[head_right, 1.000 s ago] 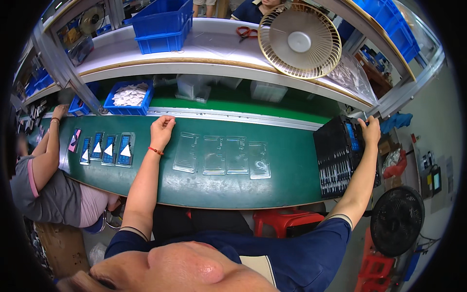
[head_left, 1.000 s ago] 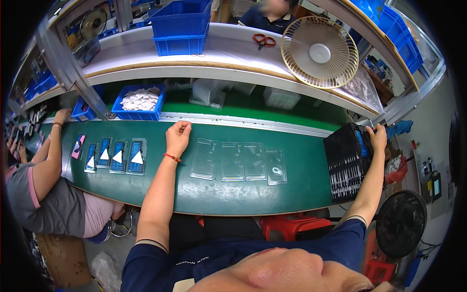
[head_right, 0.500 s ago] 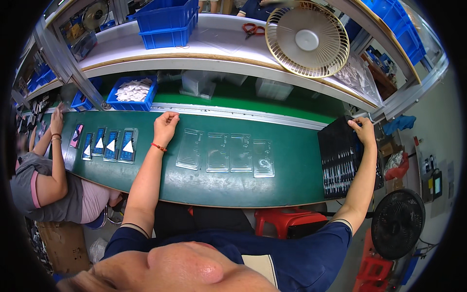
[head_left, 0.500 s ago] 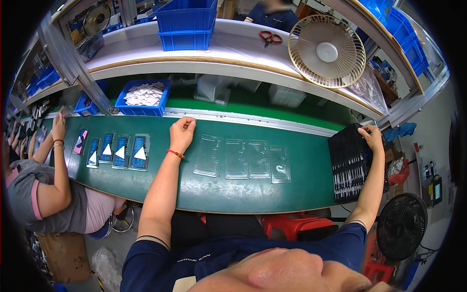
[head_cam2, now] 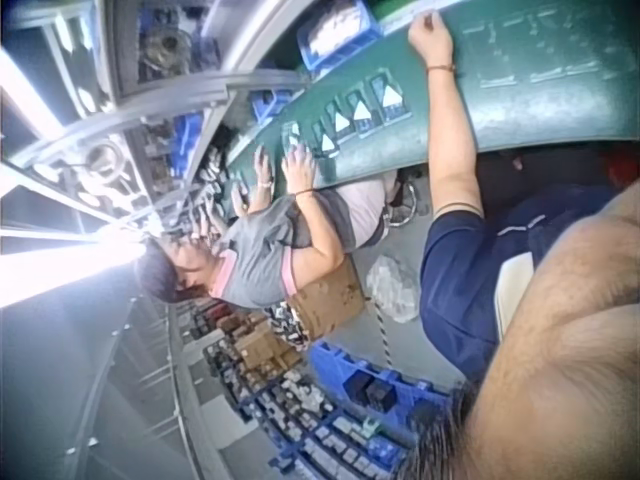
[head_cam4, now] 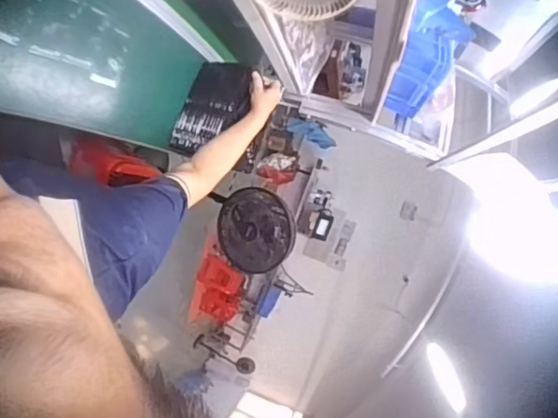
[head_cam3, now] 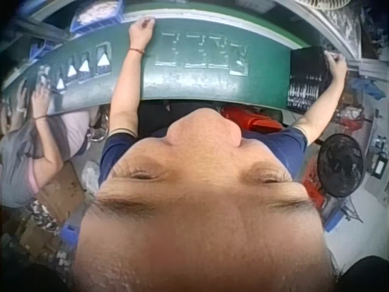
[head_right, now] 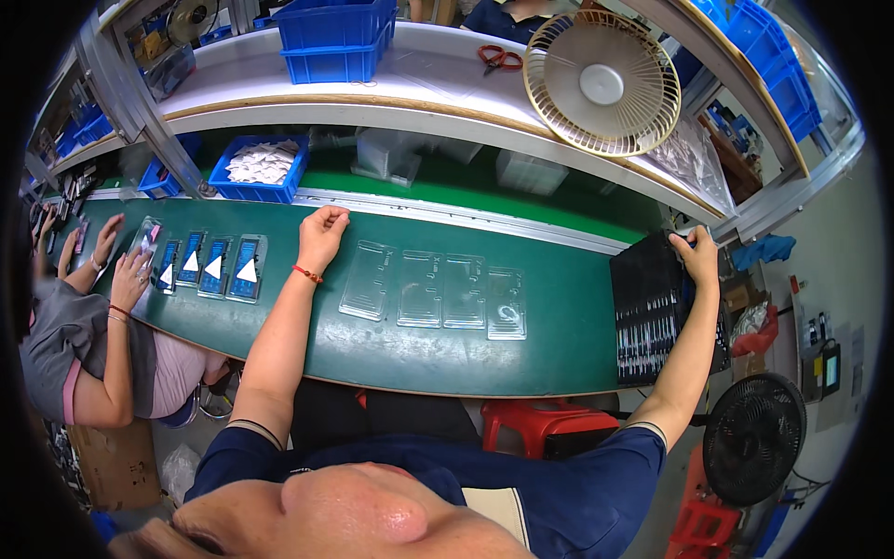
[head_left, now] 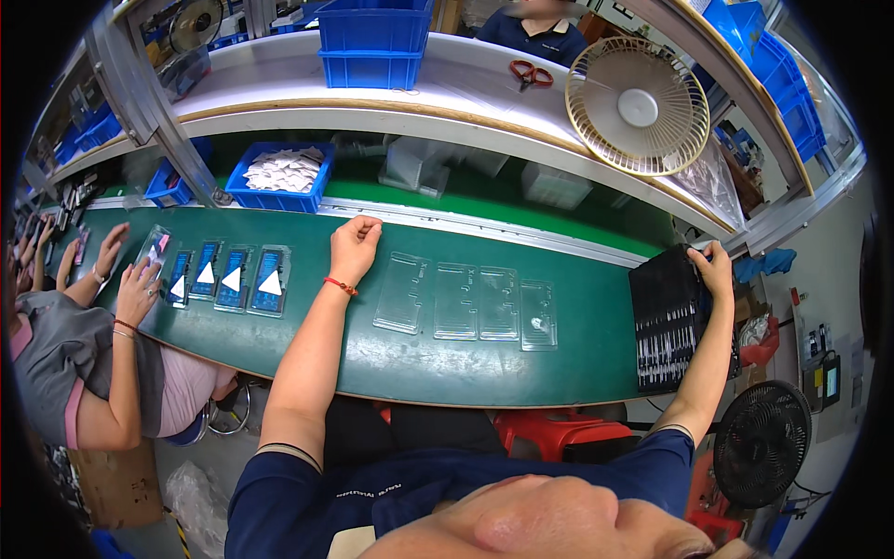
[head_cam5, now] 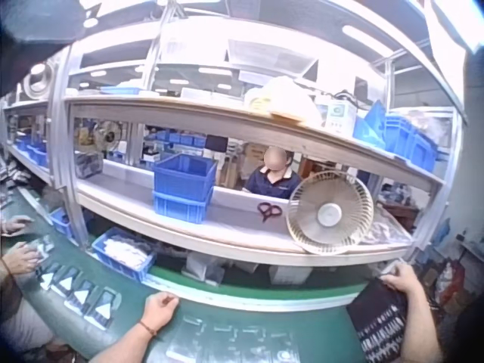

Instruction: Assembling small electronic components into plastic protective cases on a factory assembly line.

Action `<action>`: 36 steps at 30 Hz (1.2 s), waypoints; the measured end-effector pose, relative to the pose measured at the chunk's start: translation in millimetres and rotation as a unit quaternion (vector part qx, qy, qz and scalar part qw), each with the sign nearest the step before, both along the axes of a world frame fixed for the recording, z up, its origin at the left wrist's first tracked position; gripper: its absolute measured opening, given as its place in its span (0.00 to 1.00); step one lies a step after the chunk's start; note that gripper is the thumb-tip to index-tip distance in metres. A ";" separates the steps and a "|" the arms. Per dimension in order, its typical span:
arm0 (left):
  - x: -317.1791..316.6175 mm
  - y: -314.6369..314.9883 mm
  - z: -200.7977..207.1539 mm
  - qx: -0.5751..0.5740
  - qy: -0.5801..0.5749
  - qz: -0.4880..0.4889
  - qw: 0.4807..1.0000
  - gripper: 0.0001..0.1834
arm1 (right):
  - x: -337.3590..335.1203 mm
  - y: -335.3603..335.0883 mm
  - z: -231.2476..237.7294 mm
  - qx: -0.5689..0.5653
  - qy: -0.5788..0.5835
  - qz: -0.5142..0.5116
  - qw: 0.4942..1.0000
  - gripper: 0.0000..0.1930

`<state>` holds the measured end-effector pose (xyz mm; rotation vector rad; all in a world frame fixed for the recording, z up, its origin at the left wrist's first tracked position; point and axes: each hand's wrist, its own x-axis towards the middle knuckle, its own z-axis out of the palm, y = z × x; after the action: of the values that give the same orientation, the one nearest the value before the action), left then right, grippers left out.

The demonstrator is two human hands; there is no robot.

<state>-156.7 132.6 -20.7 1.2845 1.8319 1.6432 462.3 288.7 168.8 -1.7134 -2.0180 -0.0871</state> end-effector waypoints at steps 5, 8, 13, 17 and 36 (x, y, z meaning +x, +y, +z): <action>5.9 -1.9 5.9 0.029 -0.002 0.002 1.000 0.05 | -18.1 -17.6 24.0 0.273 -0.108 -0.063 0.954 0.19; 32.6 -11.0 24.1 0.105 -0.029 -0.078 0.991 0.05 | -89.1 -63.4 35.6 0.346 -0.043 -0.020 0.937 0.18; 107.4 -53.7 49.2 0.030 -0.168 -0.412 0.895 0.25 | -253.6 -144.9 -10.0 0.171 0.191 0.193 0.947 0.15; 125.9 -78.8 56.4 -0.074 -0.260 -0.551 0.790 0.54 | -356.4 -181.3 -65.4 0.041 0.302 0.298 0.905 0.15; 68.4 -74.2 49.5 -0.078 -0.504 -0.345 0.788 0.27 | -389.9 -128.9 -119.6 -0.382 0.503 0.339 0.697 0.15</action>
<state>-88.3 58.4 28.8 0.6113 0.6839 1.2768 72.4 159.8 49.2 -0.7815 -1.6272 1.7354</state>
